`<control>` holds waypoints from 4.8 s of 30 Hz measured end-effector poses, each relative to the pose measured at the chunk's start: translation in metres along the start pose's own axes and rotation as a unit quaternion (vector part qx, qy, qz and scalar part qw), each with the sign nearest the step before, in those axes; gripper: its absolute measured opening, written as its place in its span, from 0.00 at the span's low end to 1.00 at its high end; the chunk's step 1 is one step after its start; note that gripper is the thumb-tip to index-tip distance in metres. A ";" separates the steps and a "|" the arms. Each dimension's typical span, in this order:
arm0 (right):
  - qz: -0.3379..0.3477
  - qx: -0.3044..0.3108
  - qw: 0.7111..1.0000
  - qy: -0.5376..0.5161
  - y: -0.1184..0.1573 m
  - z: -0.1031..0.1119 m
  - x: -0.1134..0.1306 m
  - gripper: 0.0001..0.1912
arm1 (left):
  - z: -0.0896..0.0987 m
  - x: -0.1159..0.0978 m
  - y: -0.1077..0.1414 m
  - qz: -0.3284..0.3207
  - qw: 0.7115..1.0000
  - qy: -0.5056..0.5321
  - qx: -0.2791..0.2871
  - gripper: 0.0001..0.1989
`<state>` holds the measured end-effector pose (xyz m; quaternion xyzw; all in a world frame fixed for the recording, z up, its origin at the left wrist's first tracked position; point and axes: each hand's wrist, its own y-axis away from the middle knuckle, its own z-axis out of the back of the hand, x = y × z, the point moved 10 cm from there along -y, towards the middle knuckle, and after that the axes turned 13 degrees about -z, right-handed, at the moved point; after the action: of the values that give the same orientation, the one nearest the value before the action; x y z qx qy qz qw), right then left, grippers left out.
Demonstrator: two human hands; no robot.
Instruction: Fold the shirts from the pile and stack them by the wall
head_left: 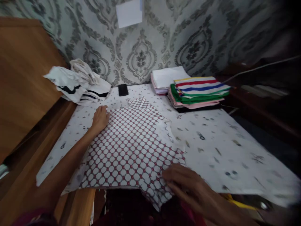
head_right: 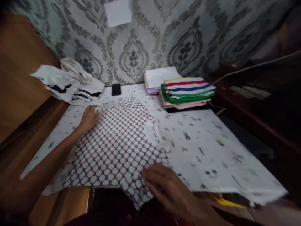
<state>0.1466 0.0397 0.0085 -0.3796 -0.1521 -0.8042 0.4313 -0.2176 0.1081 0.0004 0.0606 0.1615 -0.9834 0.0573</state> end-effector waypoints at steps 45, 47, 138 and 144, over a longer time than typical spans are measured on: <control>-0.076 -0.119 0.989 0.042 -0.100 0.054 -0.009 0.12 | -0.054 -0.238 0.059 -0.362 0.908 0.143 0.154 0.26; -0.032 -0.110 0.989 0.096 -0.135 0.029 -0.012 0.18 | -0.058 -0.204 0.043 -0.314 0.932 0.121 0.138 0.26; -0.243 -0.093 0.959 -0.114 -0.114 0.078 -0.115 0.10 | 0.010 -0.012 0.077 -0.235 0.961 -0.125 0.068 0.17; -0.388 -0.096 0.905 -0.146 -0.162 0.087 -0.172 0.18 | 0.002 -0.018 0.080 -0.260 0.951 -0.156 0.061 0.18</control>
<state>0.1158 0.2832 -0.0481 -0.4429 -0.2708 -0.8545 0.0200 -0.1891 0.0342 -0.0204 -0.1339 0.1003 -0.9693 -0.1801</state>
